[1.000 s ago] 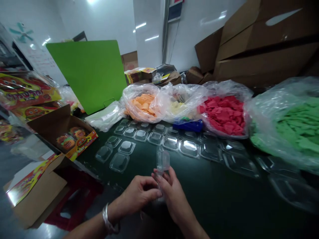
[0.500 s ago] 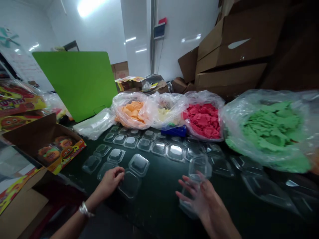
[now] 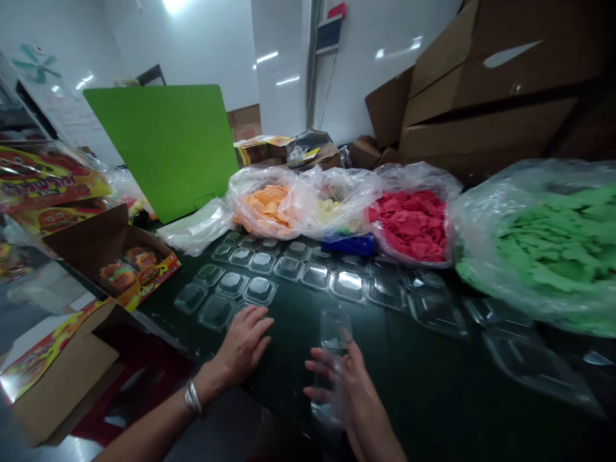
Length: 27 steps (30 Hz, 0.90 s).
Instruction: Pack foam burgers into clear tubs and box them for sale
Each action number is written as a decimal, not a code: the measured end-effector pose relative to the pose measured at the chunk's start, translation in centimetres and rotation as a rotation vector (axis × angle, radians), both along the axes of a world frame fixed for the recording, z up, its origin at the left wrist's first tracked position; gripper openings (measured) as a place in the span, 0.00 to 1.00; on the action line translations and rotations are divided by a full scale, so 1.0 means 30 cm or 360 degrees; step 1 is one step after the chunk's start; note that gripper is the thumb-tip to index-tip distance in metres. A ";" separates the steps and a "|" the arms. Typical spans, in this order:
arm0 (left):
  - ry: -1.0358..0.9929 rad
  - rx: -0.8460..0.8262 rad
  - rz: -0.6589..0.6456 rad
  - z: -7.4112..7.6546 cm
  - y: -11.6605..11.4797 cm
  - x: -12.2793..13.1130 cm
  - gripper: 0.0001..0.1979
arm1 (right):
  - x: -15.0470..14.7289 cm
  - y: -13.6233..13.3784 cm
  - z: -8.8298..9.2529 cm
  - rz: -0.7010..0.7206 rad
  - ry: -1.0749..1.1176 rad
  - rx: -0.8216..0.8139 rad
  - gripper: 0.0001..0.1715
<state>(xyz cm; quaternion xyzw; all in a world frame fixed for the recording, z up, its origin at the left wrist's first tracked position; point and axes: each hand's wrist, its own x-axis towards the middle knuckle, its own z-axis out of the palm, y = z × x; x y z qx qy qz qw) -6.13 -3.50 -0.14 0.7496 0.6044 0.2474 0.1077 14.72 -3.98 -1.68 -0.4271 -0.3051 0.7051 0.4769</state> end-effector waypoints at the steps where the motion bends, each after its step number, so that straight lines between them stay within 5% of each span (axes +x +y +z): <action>1: -0.0268 -0.0134 -0.0035 0.025 -0.017 0.038 0.13 | -0.009 0.001 -0.004 0.0009 -0.0095 0.0058 0.50; 5: -0.1299 -0.1012 -0.0281 0.101 -0.068 0.207 0.12 | -0.020 0.006 -0.026 0.0016 -0.0401 0.0255 0.49; 8: -0.1670 -0.1196 -0.0281 0.118 -0.061 0.261 0.14 | 0.016 0.002 -0.029 -0.0006 -0.0369 0.0215 0.46; 13: -0.1649 -0.1159 -0.0403 0.108 -0.026 0.265 0.17 | 0.117 -0.020 0.012 -0.0054 -0.0333 0.0202 0.46; 19: -0.1779 -0.1337 -0.0544 0.091 -0.015 0.316 0.17 | 0.163 -0.041 0.027 0.0233 -0.0171 0.0159 0.38; 24: -0.1712 -0.1347 -0.0592 0.111 -0.007 0.322 0.16 | 0.191 -0.066 -0.013 0.0120 0.0088 0.0114 0.32; 27: -0.1615 -0.1236 -0.0442 0.133 -0.008 0.318 0.14 | 0.221 -0.084 -0.011 -0.0003 0.0135 0.0040 0.29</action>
